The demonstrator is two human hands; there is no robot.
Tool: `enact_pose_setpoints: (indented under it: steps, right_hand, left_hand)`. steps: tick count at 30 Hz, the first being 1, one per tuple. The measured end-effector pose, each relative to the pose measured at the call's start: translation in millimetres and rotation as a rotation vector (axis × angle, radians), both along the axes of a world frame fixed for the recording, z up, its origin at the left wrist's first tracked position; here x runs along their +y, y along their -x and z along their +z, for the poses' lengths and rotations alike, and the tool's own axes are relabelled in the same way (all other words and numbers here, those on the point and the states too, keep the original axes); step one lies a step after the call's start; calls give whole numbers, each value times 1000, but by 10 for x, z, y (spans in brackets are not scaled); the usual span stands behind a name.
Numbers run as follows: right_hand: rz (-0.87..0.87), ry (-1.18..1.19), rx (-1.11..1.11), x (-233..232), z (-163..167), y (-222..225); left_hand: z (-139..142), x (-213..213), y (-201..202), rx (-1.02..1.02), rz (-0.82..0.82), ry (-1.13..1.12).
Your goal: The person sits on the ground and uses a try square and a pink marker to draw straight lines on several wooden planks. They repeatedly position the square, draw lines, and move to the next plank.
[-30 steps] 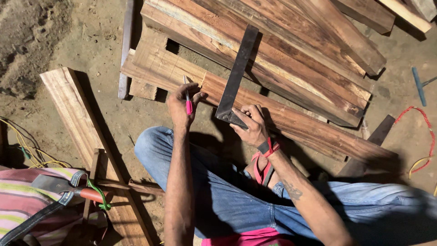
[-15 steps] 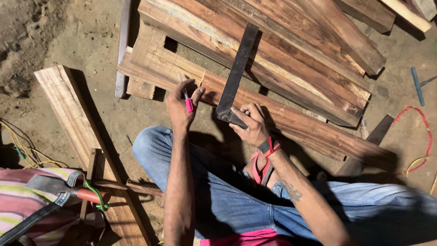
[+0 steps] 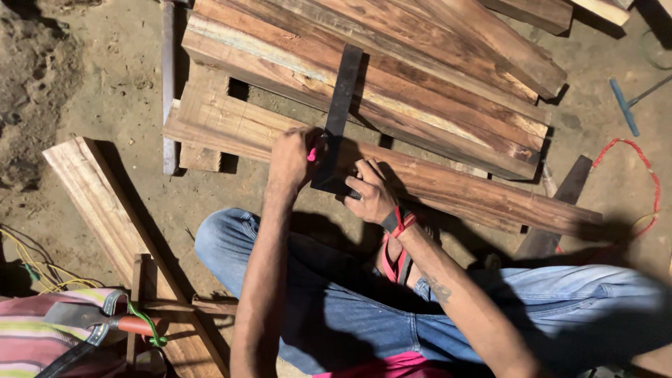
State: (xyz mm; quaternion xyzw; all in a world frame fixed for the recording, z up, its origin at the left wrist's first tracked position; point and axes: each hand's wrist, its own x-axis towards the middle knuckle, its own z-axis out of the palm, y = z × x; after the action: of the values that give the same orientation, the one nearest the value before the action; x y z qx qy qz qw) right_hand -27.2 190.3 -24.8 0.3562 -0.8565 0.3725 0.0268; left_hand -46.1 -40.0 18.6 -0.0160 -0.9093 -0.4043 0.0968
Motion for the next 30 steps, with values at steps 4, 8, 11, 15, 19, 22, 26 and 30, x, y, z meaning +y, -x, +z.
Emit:
enact_pose_setpoints:
  steps: [4,8,11,15,19,22,26,30]
  right_hand:
    - [-3,-101,42,30,-21,12]
    - [48,-26,12,25,28,19]
    - [6,-70,93,7,46,15]
    - [-5,-81,51,21,21,18]
    - [16,-27,35,37,-6,33]
    - [-2,-163,44,40,28,48]
    - [59,8,55,15,146,29]
    - [39,31,24,-19,252,-13]
  left_hand:
    - [175,-89,-213,-214,-101,56]
    - [389,-185,-362,-184,-211,215]
    - [449,-182,-186,-174,-167,121]
    - [369,-37,173,-218,-21,44]
    - [274,0,138,-76,-50,62]
    - [285,-58,-148,-154,-84,79]
    - [370,-215,-631,-468,-174,249]
    - [305,-281,-894,39,91,-233]
